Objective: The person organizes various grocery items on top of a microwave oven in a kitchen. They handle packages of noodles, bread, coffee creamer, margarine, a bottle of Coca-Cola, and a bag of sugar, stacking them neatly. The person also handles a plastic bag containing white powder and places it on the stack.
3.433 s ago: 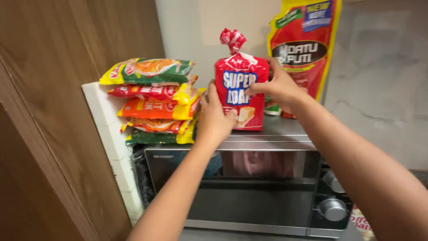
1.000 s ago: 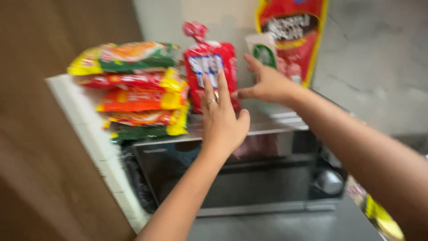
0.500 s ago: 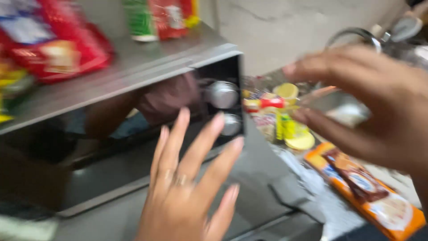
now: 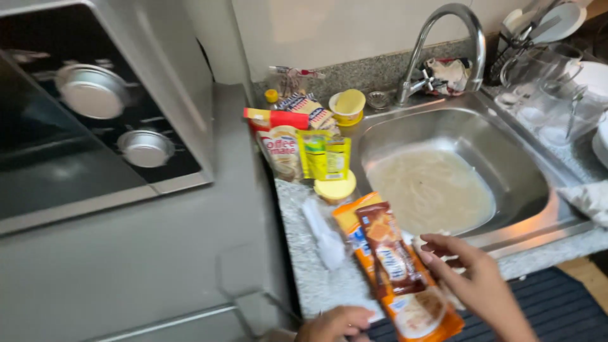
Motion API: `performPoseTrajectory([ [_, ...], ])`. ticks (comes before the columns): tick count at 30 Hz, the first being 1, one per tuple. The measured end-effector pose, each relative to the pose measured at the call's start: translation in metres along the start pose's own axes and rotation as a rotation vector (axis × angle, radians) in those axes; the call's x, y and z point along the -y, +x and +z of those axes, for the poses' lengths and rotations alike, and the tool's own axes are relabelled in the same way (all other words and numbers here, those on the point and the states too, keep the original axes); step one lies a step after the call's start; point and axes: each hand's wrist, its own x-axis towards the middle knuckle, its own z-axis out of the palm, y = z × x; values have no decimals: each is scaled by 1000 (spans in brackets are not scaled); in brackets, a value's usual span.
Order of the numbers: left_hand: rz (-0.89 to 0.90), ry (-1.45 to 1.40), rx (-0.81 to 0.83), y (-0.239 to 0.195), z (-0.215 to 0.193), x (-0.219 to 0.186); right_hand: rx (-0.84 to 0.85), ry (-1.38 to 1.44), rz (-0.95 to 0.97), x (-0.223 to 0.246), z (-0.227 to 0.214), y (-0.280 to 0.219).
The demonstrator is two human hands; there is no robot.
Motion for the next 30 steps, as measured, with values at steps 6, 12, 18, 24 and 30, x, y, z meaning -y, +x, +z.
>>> performPoseTrajectory([
  [6,-140,83,-159,71,89,-38,168,-124,332,-28,10,21],
  [12,-167,-180,-183,82,119,-69,265,-336,147,-50,30,25],
  [18,-211,-101,-393,95,140,-83,333,-440,91,-64,46,24],
  [24,-282,-204,-304,99,150,-87,240,7,107,-54,32,11],
  [30,-313,-333,-177,99,168,-98,219,145,278,-63,4,8],
])
